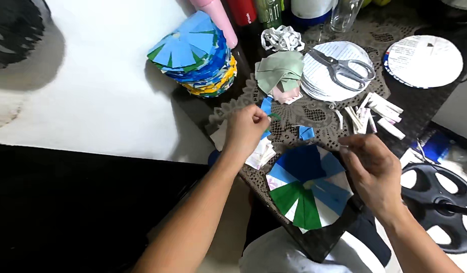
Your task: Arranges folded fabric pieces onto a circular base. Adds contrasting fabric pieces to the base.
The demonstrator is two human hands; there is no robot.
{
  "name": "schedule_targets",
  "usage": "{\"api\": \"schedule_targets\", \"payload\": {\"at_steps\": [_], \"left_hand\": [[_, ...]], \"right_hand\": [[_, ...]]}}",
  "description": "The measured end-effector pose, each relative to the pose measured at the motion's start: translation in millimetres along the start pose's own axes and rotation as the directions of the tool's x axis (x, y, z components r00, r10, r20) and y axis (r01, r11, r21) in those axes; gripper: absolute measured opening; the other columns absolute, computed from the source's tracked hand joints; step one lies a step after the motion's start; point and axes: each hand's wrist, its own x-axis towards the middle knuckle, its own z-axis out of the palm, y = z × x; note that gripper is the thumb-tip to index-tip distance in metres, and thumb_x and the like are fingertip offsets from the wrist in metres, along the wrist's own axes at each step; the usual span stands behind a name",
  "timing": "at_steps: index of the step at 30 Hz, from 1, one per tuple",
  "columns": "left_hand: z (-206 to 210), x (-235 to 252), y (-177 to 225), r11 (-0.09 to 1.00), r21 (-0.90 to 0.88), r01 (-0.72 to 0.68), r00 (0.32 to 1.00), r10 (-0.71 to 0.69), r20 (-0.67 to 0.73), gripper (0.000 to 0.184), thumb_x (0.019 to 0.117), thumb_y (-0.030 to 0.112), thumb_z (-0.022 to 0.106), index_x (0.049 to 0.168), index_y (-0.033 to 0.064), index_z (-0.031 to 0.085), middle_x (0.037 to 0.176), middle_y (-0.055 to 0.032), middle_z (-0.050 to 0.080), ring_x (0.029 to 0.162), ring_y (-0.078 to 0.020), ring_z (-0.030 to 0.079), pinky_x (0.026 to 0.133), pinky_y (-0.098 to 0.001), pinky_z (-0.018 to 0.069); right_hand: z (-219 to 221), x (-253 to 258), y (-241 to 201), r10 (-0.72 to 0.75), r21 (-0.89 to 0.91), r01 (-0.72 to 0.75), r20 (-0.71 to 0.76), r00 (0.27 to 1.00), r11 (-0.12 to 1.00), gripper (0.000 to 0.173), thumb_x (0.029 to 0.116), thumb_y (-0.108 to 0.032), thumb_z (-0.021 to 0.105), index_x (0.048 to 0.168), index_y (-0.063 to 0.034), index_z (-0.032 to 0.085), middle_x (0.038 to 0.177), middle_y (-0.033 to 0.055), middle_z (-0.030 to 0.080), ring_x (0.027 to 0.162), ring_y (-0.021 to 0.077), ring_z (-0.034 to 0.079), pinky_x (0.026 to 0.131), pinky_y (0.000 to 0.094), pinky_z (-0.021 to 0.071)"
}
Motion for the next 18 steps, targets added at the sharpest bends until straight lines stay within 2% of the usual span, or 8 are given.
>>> {"api": "schedule_targets", "payload": {"at_steps": [1, 3, 5, 7, 10, 14, 16, 18], "left_hand": [[5, -2, 0, 0.994, -0.111, 0.018, 1.000, -0.015, 0.028, 0.013, 0.0992, 0.014, 0.067, 0.103, 0.0022, 0.068, 0.089, -0.0093, 0.068, 0.073, -0.0161, 0.064, 0.069, -0.0371, 0.0549], [17, -11, 10, 0.943, -0.323, 0.076, 0.992, -0.040, 0.117, 0.011, 0.0999, 0.013, 0.065, 0.104, 0.0020, 0.065, 0.086, -0.0051, 0.065, 0.069, -0.0096, 0.061, 0.065, -0.0280, 0.0534], [29, -20, 26, 0.865, -0.470, 0.176, 0.971, -0.073, 0.229, 0.009, 0.1009, 0.011, 0.063, 0.103, 0.0023, 0.063, 0.087, -0.0041, 0.064, 0.070, -0.0094, 0.062, 0.067, -0.0271, 0.0546], [38, -25, 40, 0.803, -0.544, 0.246, 0.948, -0.082, 0.307, 0.008, 0.1013, 0.009, 0.062, 0.099, 0.0018, 0.064, 0.085, -0.0046, 0.066, 0.071, -0.0102, 0.065, 0.068, -0.0273, 0.0580], [45, -28, 53, 0.760, -0.580, 0.292, 0.929, -0.081, 0.360, 0.010, 0.1019, 0.007, 0.060, 0.095, 0.0006, 0.064, 0.083, -0.0053, 0.067, 0.072, -0.0108, 0.067, 0.070, -0.0266, 0.0591], [50, -30, 59, 0.782, -0.563, 0.268, 0.929, -0.054, 0.366, 0.011, 0.1019, 0.009, 0.061, 0.095, 0.0015, 0.066, 0.084, -0.0049, 0.067, 0.073, -0.0104, 0.068, 0.071, -0.0267, 0.0594], [52, -30, 63, 0.808, -0.542, 0.230, 0.935, -0.028, 0.355, 0.011, 0.1021, 0.009, 0.061, 0.098, 0.0013, 0.067, 0.086, -0.0056, 0.067, 0.074, -0.0109, 0.068, 0.072, -0.0276, 0.0596], [52, -29, 67, 0.842, -0.508, 0.178, 0.939, 0.009, 0.344, 0.011, 0.1021, 0.009, 0.061, 0.102, 0.0013, 0.068, 0.089, -0.0063, 0.068, 0.075, -0.0116, 0.068, 0.073, -0.0292, 0.0600]], "right_hand": [[0, 7, -5, 0.022, -0.011, -0.022, 0.047, 0.999, 1.000, 0.018, 0.0963, -0.017, 0.063, 0.103, -0.0042, 0.073, 0.095, 0.0035, 0.066, 0.081, 0.0029, 0.061, 0.069, 0.0180, 0.0525], [3, 23, -17, 0.033, -0.066, -0.023, 0.165, 0.986, 0.998, 0.016, 0.0955, -0.018, 0.065, 0.102, -0.0065, 0.075, 0.095, 0.0045, 0.070, 0.084, 0.0103, 0.065, 0.071, 0.0284, 0.0543], [8, 38, -25, 0.032, -0.118, -0.002, 0.252, 0.967, 0.993, 0.016, 0.0955, -0.015, 0.067, 0.105, -0.0039, 0.075, 0.099, 0.0097, 0.073, 0.090, 0.0205, 0.070, 0.078, 0.0409, 0.0576], [13, 46, -26, 0.055, -0.145, -0.017, 0.262, 0.963, 0.989, 0.014, 0.0952, -0.012, 0.068, 0.104, -0.0039, 0.074, 0.097, 0.0096, 0.073, 0.087, 0.0216, 0.070, 0.075, 0.0435, 0.0574], [12, 47, -25, 0.118, -0.151, -0.084, 0.228, 0.966, 0.985, 0.010, 0.0941, -0.012, 0.070, 0.101, -0.0060, 0.074, 0.091, 0.0066, 0.073, 0.079, 0.0170, 0.069, 0.070, 0.0393, 0.0566], [6, 40, -17, 0.177, -0.158, -0.145, 0.213, 0.961, 0.977, 0.007, 0.0938, -0.009, 0.071, 0.099, -0.0052, 0.074, 0.087, 0.0063, 0.073, 0.073, 0.0143, 0.069, 0.067, 0.0349, 0.0575], [4, 40, -15, 0.171, -0.193, -0.133, 0.195, 0.966, 0.972, 0.007, 0.0941, -0.010, 0.071, 0.098, -0.0050, 0.075, 0.085, 0.0075, 0.073, 0.071, 0.0164, 0.069, 0.065, 0.0373, 0.0566], [0, 43, -13, 0.145, -0.249, -0.098, 0.179, 0.973, 0.964, 0.009, 0.0948, -0.011, 0.069, 0.097, -0.0056, 0.076, 0.085, 0.0088, 0.073, 0.075, 0.0213, 0.070, 0.066, 0.0444, 0.0562]]}}
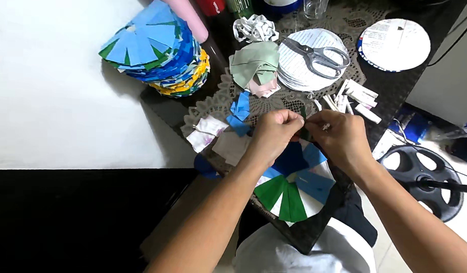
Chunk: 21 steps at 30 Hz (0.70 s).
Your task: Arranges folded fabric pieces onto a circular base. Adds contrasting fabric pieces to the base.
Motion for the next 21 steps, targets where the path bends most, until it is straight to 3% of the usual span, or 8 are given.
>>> {"api": "schedule_targets", "payload": {"at_steps": [2, 4, 6, 9, 13, 21], "left_hand": [[0, 1, 3, 0.994, 0.094, -0.052, 0.999, 0.051, 0.015, 0.008, 0.1001, 0.007, 0.063, 0.103, 0.0023, 0.069, 0.090, -0.0060, 0.070, 0.073, -0.0107, 0.069, 0.070, -0.0281, 0.0600], [1, 4, 5, 0.982, 0.164, -0.097, 0.995, 0.093, 0.034, 0.006, 0.0980, 0.006, 0.066, 0.101, 0.0032, 0.069, 0.087, -0.0055, 0.071, 0.070, -0.0100, 0.068, 0.068, -0.0273, 0.0595], [1, 8, 9, 0.973, 0.203, -0.109, 0.994, 0.102, 0.046, 0.005, 0.0970, 0.008, 0.068, 0.100, 0.0037, 0.070, 0.083, -0.0035, 0.071, 0.068, -0.0078, 0.067, 0.066, -0.0248, 0.0578], [2, 10, 13, 0.965, 0.236, -0.111, 0.993, 0.098, 0.065, 0.005, 0.0972, 0.009, 0.069, 0.097, 0.0044, 0.069, 0.082, -0.0018, 0.070, 0.068, -0.0059, 0.066, 0.066, -0.0222, 0.0566], [3, 11, 14, 0.962, 0.256, -0.099, 0.993, 0.077, 0.093, 0.004, 0.0972, 0.009, 0.069, 0.097, 0.0048, 0.070, 0.084, -0.0025, 0.071, 0.071, -0.0070, 0.068, 0.068, -0.0227, 0.0584], [6, 6, 12, 0.859, 0.472, -0.199, 0.980, 0.169, 0.105, 0.006, 0.0965, 0.013, 0.072, 0.095, 0.0074, 0.071, 0.081, -0.0041, 0.071, 0.065, -0.0106, 0.068, 0.061, -0.0283, 0.0575]], "right_hand": [[-3, 2, 3, -0.050, -0.060, 0.049, -0.028, 0.998, 0.997, 0.012, 0.0941, -0.012, 0.067, 0.095, -0.0052, 0.077, 0.087, 0.0113, 0.074, 0.082, 0.0284, 0.071, 0.071, 0.0518, 0.0546], [-5, 3, 6, -0.083, -0.079, 0.079, -0.045, 0.996, 0.994, 0.013, 0.0934, -0.011, 0.066, 0.093, -0.0048, 0.077, 0.089, 0.0120, 0.074, 0.085, 0.0298, 0.070, 0.072, 0.0516, 0.0534], [-6, 3, 10, -0.046, 0.003, 0.046, -0.055, 0.997, 0.999, 0.013, 0.0938, -0.011, 0.066, 0.093, -0.0056, 0.077, 0.086, 0.0088, 0.073, 0.078, 0.0218, 0.068, 0.069, 0.0438, 0.0536], [-6, 0, 16, 0.085, 0.267, -0.076, -0.022, 0.996, 0.961, 0.011, 0.0966, -0.010, 0.066, 0.093, -0.0074, 0.076, 0.076, -0.0018, 0.070, 0.061, -0.0003, 0.060, 0.057, 0.0193, 0.0494], [-4, -9, 21, 0.169, 0.460, -0.147, -0.005, 0.986, 0.875, 0.011, 0.0967, -0.008, 0.067, 0.092, -0.0066, 0.077, 0.080, -0.0022, 0.073, 0.067, -0.0018, 0.064, 0.059, 0.0167, 0.0516], [0, -15, 24, 0.137, 0.461, -0.093, -0.063, 0.989, 0.883, 0.010, 0.0964, -0.006, 0.068, 0.095, -0.0049, 0.078, 0.080, -0.0031, 0.073, 0.067, -0.0056, 0.064, 0.061, 0.0130, 0.0523]]}}
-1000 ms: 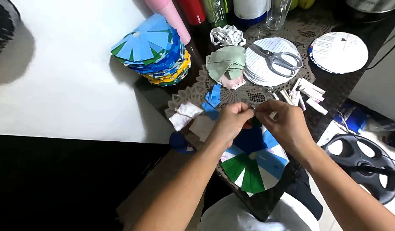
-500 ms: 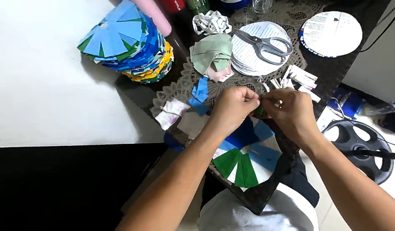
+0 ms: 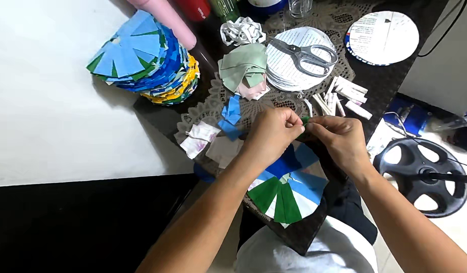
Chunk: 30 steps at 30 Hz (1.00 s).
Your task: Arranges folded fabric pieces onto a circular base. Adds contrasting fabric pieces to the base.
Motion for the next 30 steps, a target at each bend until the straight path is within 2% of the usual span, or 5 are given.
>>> {"api": "schedule_targets", "payload": {"at_steps": [8, 13, 17, 20, 30], "left_hand": [[7, -6, 5, 0.999, -0.024, 0.023, 1.000, -0.023, 0.006, 0.009, 0.0966, 0.007, 0.068, 0.103, 0.0068, 0.074, 0.087, -0.0030, 0.074, 0.070, -0.0088, 0.068, 0.066, -0.0281, 0.0574], [10, -14, 11, 0.996, 0.086, -0.006, 1.000, 0.005, 0.014, 0.021, 0.1007, 0.009, 0.061, 0.115, 0.0087, 0.076, 0.102, -0.0041, 0.076, 0.084, -0.0102, 0.072, 0.077, -0.0332, 0.0591], [13, -11, 7, 0.996, 0.088, -0.029, 0.998, 0.034, -0.049, 0.012, 0.1008, 0.014, 0.065, 0.103, 0.0091, 0.076, 0.087, -0.0022, 0.074, 0.071, -0.0090, 0.068, 0.067, -0.0298, 0.0571], [11, -6, 4, 0.999, 0.041, -0.030, 0.998, 0.032, -0.053, 0.010, 0.0995, 0.015, 0.068, 0.096, 0.0087, 0.075, 0.080, -0.0017, 0.072, 0.067, -0.0083, 0.067, 0.063, -0.0275, 0.0569], [9, -7, 1, 0.989, 0.098, -0.113, 0.992, 0.118, -0.048, 0.010, 0.0984, 0.013, 0.069, 0.094, 0.0078, 0.075, 0.081, -0.0030, 0.073, 0.070, -0.0093, 0.070, 0.067, -0.0283, 0.0595]], "right_hand": [[-1, -3, 2, 0.068, 0.085, -0.067, -0.016, 0.998, 0.994, 0.008, 0.0959, -0.007, 0.069, 0.096, -0.0059, 0.076, 0.080, -0.0033, 0.073, 0.067, -0.0029, 0.064, 0.062, 0.0151, 0.0534], [-1, -3, 3, 0.023, 0.011, -0.023, -0.057, 0.998, 1.000, 0.009, 0.0955, -0.006, 0.067, 0.093, -0.0053, 0.076, 0.075, -0.0047, 0.070, 0.062, -0.0062, 0.060, 0.057, 0.0122, 0.0495], [0, -3, 7, -0.004, 0.046, 0.006, -0.054, 0.999, 0.999, 0.009, 0.0952, -0.004, 0.067, 0.094, -0.0040, 0.076, 0.082, -0.0029, 0.071, 0.067, -0.0058, 0.062, 0.061, 0.0116, 0.0510], [-1, -3, 9, -0.034, 0.061, 0.036, -0.034, 0.999, 0.998, 0.009, 0.0951, -0.004, 0.067, 0.096, -0.0036, 0.076, 0.089, -0.0021, 0.072, 0.074, -0.0054, 0.064, 0.067, 0.0116, 0.0528], [-4, -4, 9, -0.080, 0.002, 0.080, -0.006, 0.997, 0.997, 0.009, 0.0953, -0.005, 0.069, 0.097, -0.0035, 0.077, 0.090, 0.0000, 0.073, 0.077, -0.0047, 0.065, 0.071, 0.0118, 0.0534]]}}
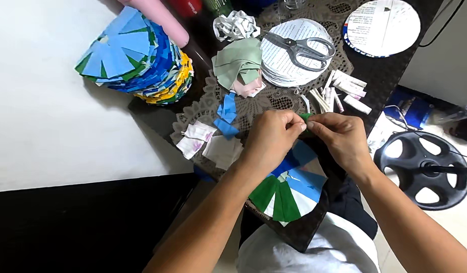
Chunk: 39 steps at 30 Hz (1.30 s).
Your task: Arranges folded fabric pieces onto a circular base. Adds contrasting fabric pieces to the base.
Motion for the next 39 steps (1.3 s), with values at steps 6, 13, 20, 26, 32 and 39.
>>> {"api": "schedule_targets", "payload": {"at_steps": [6, 13, 20, 26, 32, 39], "left_hand": [[-1, 1, 0, 0.999, 0.039, -0.012, 1.000, 0.012, 0.003, 0.011, 0.0992, 0.013, 0.067, 0.092, 0.0086, 0.074, 0.078, -0.0018, 0.072, 0.068, -0.0082, 0.069, 0.065, -0.0273, 0.0582], [2, 2, -5, 0.998, 0.048, -0.046, 0.999, 0.047, -0.020, 0.011, 0.0977, 0.011, 0.068, 0.089, 0.0093, 0.074, 0.075, -0.0009, 0.069, 0.064, -0.0076, 0.063, 0.059, -0.0280, 0.0519], [9, 1, -7, 0.993, 0.070, -0.095, 0.991, 0.101, -0.089, 0.012, 0.0962, 0.010, 0.068, 0.086, 0.0099, 0.075, 0.075, 0.0002, 0.070, 0.065, -0.0054, 0.064, 0.060, -0.0248, 0.0527], [13, 2, -12, 0.994, -0.098, -0.046, 0.996, 0.038, -0.078, 0.013, 0.0958, 0.008, 0.067, 0.084, 0.0093, 0.073, 0.071, 0.0021, 0.066, 0.059, -0.0024, 0.059, 0.054, -0.0206, 0.0479], [12, 3, -19, 0.964, -0.266, 0.012, 0.999, -0.023, -0.041, 0.013, 0.0962, 0.007, 0.067, 0.085, 0.0073, 0.073, 0.073, 0.0000, 0.069, 0.063, -0.0051, 0.065, 0.060, -0.0228, 0.0550], [8, 1, -22, 0.951, -0.306, 0.042, 0.997, -0.060, -0.049, 0.013, 0.0958, 0.007, 0.068, 0.084, 0.0076, 0.073, 0.074, 0.0000, 0.070, 0.066, -0.0053, 0.066, 0.062, -0.0234, 0.0564]], "right_hand": [[1, 0, -1, -0.032, -0.045, 0.032, -0.004, 0.999, 0.998, 0.008, 0.0942, -0.005, 0.070, 0.097, -0.0022, 0.077, 0.093, 0.0025, 0.073, 0.081, -0.0041, 0.065, 0.074, 0.0109, 0.0523], [-2, 0, 2, -0.056, -0.133, 0.060, 0.035, 0.998, 0.989, 0.014, 0.0973, -0.011, 0.066, 0.099, -0.0042, 0.077, 0.090, 0.0014, 0.072, 0.078, -0.0031, 0.063, 0.071, 0.0123, 0.0502], [1, 2, -1, 0.001, -0.060, 0.000, 0.006, 1.000, 0.998, 0.006, 0.0949, -0.008, 0.069, 0.093, -0.0057, 0.074, 0.077, -0.0041, 0.067, 0.060, -0.0059, 0.055, 0.055, 0.0106, 0.0455], [2, 3, -1, 0.059, -0.011, -0.059, 0.009, 0.998, 0.998, 0.008, 0.0952, -0.005, 0.066, 0.090, -0.0067, 0.072, 0.073, -0.0052, 0.067, 0.060, -0.0053, 0.058, 0.055, 0.0114, 0.0477], [0, 5, -1, 0.144, 0.131, -0.147, 0.036, 0.989, 0.980, 0.010, 0.0963, -0.005, 0.064, 0.090, -0.0081, 0.071, 0.072, -0.0053, 0.067, 0.061, -0.0015, 0.061, 0.056, 0.0144, 0.0500], [-2, 7, 1, 0.142, 0.162, -0.148, 0.046, 0.989, 0.976, 0.010, 0.0971, -0.007, 0.063, 0.091, -0.0087, 0.071, 0.078, -0.0044, 0.070, 0.068, 0.0006, 0.064, 0.062, 0.0163, 0.0530]]}}
